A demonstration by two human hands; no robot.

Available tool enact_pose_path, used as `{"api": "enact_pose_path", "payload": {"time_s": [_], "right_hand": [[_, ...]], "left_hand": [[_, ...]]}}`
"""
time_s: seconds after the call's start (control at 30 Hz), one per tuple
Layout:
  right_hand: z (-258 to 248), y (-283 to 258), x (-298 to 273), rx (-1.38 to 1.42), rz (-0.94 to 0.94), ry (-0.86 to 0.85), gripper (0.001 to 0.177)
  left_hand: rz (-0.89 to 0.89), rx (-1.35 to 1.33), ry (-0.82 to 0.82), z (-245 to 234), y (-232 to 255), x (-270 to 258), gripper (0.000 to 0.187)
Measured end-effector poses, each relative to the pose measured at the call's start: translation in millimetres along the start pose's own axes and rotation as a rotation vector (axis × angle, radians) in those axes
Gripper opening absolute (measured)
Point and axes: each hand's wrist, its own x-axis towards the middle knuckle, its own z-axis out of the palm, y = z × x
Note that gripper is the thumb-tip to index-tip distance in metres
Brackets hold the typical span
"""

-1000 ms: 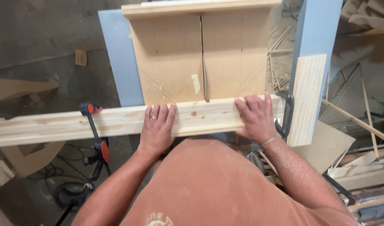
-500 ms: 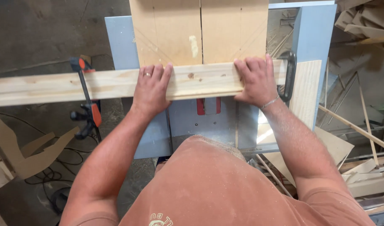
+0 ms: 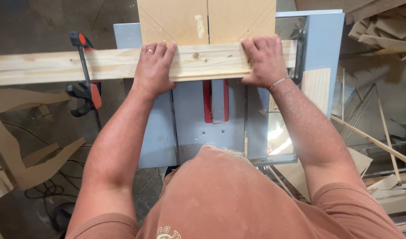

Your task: Using a table saw to cut notches in wooden boards and assembling them into a frame

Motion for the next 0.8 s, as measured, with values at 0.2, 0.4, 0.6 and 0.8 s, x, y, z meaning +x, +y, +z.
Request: {"api": "enact_pose_path", "payload": {"time_s": [0.2,0.4,0.6,0.8], "right_hand": [[35,-20,-65,0.048,0.039,0.091,0.120],[37,-63,-136,0.051,0.072,0.030,0.124],[25,-94,-176,0.051,0.105,-0.019,0.112],[16,-98,-172,0.072,0.107,0.006,0.105]], "left_hand": [[0.005,-0.052,0.068,-1,36,-56,0.113],[-0.008,-0.118,0.059,1,80,-121,0.111],[-0.037,-0.185,-0.036,-7,103,-160,0.105],[-0.110,-0.429,-0.363,-39,16,-185,0.091]]}}
